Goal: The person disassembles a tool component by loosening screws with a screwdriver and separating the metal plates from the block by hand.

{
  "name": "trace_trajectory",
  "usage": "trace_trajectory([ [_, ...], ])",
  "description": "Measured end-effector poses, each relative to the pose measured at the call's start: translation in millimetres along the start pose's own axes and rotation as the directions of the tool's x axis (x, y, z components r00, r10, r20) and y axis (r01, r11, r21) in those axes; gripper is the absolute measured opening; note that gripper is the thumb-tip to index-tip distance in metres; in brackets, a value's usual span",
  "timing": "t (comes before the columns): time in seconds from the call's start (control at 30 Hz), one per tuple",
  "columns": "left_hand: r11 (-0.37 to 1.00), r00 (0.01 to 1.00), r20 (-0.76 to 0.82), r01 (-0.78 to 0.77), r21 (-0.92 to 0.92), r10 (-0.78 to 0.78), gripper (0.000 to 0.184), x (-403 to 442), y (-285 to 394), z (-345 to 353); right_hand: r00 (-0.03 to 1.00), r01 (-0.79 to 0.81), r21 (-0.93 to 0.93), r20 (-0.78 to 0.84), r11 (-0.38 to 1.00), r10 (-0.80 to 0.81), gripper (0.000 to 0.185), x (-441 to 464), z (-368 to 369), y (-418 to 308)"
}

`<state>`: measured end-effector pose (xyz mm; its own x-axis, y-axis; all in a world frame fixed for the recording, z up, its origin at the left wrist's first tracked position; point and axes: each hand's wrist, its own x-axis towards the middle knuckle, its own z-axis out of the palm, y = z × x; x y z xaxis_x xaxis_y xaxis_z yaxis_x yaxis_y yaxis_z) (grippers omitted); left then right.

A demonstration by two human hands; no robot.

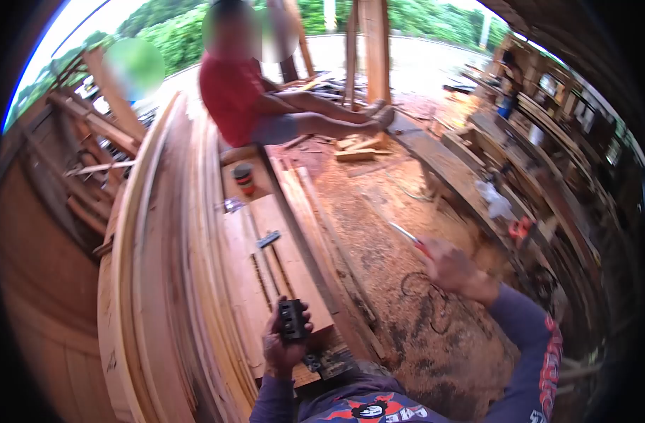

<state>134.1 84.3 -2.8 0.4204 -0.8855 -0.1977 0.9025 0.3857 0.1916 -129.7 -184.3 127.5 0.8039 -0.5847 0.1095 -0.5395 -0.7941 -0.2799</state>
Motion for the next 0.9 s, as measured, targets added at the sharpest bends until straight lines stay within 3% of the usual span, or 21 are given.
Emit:
trace_trajectory([
  [0.03, 1.0, 1.0, -0.014, -0.009, 0.004, 0.009, 0.034, -2.6, -2.5, -2.1, 1.0, 0.014, 0.003, 0.006, 1.0, -0.014, 0.041, 15.1, -4.8, -5.8],
  [0.07, 0.994, 0.997, 0.027, 0.07, -0.081, -0.068, 0.034, -4.3, 2.4, -11.5, 0.96, 0.261, -0.064, -0.09, 0.963, -0.266, 0.038, 31.9, -7.6, -6.4],
  [0.1, 0.974, 0.985, 0.1, 0.157, -0.166, -0.142, 0.035, 5.6, 1.0, -20.0, 0.852, 0.446, -0.076, -0.27, 0.892, -0.449, 0.035, 54.8, 1.9, -2.8],
  [0.13, 0.99, 0.991, 0.106, 0.098, -0.104, -0.087, 0.035, 12.2, -8.1, -14.3, 0.667, 0.576, -0.183, -0.459, 0.797, -0.587, 0.035, 81.3, -14.4, -16.5],
  [0.17, 0.999, 0.997, 0.072, 0.021, -0.039, -0.019, 0.035, 3.6, -11.7, -10.2, 0.78, 0.391, -0.45, -0.301, 0.803, -0.549, 0.034, 108.4, -19.5, -5.9],
  [0.23, 0.999, 1.0, -0.001, 0.004, -0.037, -0.004, 0.037, -7.1, -8.4, -8.3, 0.96, 0.164, -0.479, -0.122, 0.863, -0.25, 0.033, 154.1, -68.1, 13.8],
  [0.27, 0.999, 1.0, 0.009, -0.021, -0.049, 0.021, 0.038, -16.3, -6.4, -4.4, 0.996, 0.06, -0.531, -0.026, 0.845, -0.087, 0.032, 176.1, -92.4, 22.6],
  [0.3, 0.997, 0.999, 0.027, -0.034, -0.068, 0.036, 0.039, -20.8, -5.8, -2.4, 0.994, -0.101, -0.335, 0.012, 0.937, 0.112, 0.031, 164.1, -133.9, 11.2],
  [0.33, 0.995, 0.998, 0.017, -0.063, -0.076, 0.064, 0.04, -25.9, 0.7, -9.9, 0.99, -0.122, -0.628, -0.134, 0.768, 0.048, 0.03, 181.0, -143.5, 48.4],
  [0.37, 0.993, 0.996, 0.016, -0.082, -0.086, 0.083, 0.041, -28.6, 7.3, -15.9, 0.979, -0.163, -0.679, -0.203, 0.716, 0.03, 0.029, 188.3, -160.9, 79.5],
  [0.43, 0.993, 0.993, 0.05, -0.104, -0.059, 0.107, 0.042, -28.6, 18.9, -22.9, 0.927, -0.353, -0.667, -0.346, 0.656, 0.146, 0.027, 171.7, -200.6, 101.1],
  [0.5, 0.995, 0.99, 0.114, -0.08, -0.059, 0.086, 0.041, -25.0, 34.2, -52.9, 0.902, -0.412, -0.666, -0.393, 0.622, 0.177, 0.027, 158.1, -234.3, 146.7],
  [0.57, 0.994, 0.989, 0.118, -0.084, -0.071, 0.092, 0.041, -23.2, 38.5, -61.7, 0.829, -0.557, -0.595, -0.442, 0.579, 0.344, 0.028, 134.4, -268.2, 162.3],
  [0.63, 0.995, 0.987, 0.125, -0.098, -0.02, 0.1, 0.041, -17.7, 38.9, -62.1, 0.817, -0.567, -0.671, -0.533, 0.478, 0.221, 0.028, 106.0, -308.8, 168.1],
  [0.7, 0.991, 0.987, 0.094, -0.134, 0.014, 0.132, 0.041, -11.6, 34.0, -49.9, 0.71, -0.698, -0.594, -0.648, 0.399, 0.277, 0.029, 96.8, -357.9, 169.3],
  [0.8, 0.991, 1.0, 0.024, 0.001, -0.132, 0.002, 0.039, -4.1, 21.2, -29.6, 0.616, -0.679, -0.565, -0.786, 0.468, -0.055, 0.035, 85.2, -446.3, 185.0],
  [0.9, 0.996, 0.999, 0.045, 0.023, -0.082, -0.02, 0.035, 5.5, 13.2, -24.4, 0.347, -0.474, -0.627, -0.778, 0.618, -0.524, 0.043, 93.1, -537.8, 218.8],
])
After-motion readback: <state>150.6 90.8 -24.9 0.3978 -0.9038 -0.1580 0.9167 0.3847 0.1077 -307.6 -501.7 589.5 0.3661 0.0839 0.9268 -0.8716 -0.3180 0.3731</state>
